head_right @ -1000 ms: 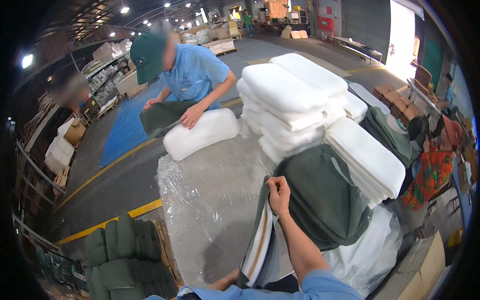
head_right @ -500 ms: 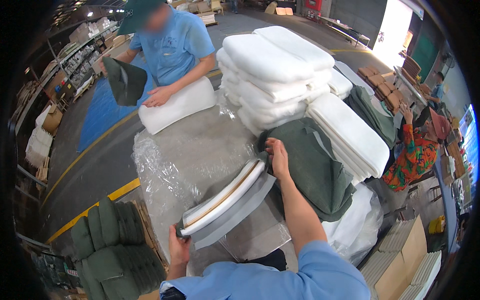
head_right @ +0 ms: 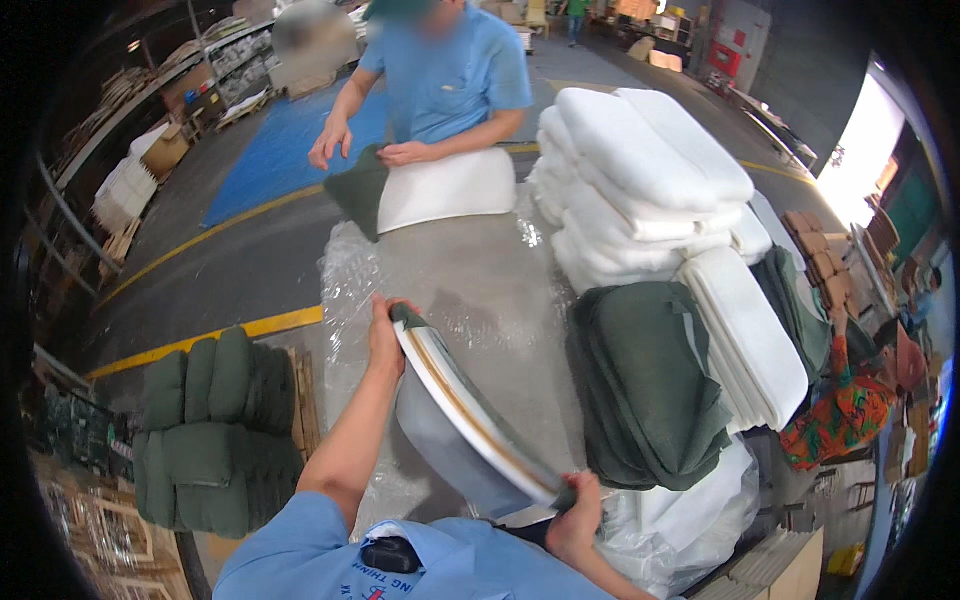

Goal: The person inserts white foam cushions into green fabric covers at a work table. They align the foam, pull the cover over it, and smooth the edges before stacking the finished cushions.

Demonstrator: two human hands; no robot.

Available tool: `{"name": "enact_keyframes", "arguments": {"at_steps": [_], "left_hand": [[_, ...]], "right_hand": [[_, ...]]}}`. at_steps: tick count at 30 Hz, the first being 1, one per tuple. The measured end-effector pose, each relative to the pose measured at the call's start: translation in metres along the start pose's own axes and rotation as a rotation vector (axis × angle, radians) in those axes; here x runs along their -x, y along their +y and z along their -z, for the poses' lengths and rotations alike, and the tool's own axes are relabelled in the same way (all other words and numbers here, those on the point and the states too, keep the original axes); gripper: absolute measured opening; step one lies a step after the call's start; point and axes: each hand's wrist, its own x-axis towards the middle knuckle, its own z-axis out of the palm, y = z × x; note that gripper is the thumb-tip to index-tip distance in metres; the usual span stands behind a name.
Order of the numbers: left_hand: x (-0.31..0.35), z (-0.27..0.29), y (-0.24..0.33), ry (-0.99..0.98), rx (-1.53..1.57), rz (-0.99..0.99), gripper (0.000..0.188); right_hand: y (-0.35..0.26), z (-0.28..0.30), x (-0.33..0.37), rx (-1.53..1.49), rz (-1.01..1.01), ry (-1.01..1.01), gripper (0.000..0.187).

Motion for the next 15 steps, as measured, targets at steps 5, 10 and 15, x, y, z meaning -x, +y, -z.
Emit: {"name": "enact_keyframes", "arguments": {"at_steps": [5,10,15], "left_hand": [[-0.025,-0.061,-0.05,-0.381,-0.203,0.159,0.08],[-0.015,-0.081,-0.089,-0.488,-0.362,0.102,0.079],[-0.017,-0.1,-0.091,-0.507,-0.197,0.31,0.068]], "right_hand": [[0.013,0.003,0.028,0.306,-0.424,-0.436,0.027],[-0.001,-0.086,-0.062,0.588,0.297,-0.737,0.052],[0.009,-0.195,-0.13,0.752,0.764,-0.608,0.059]]}}
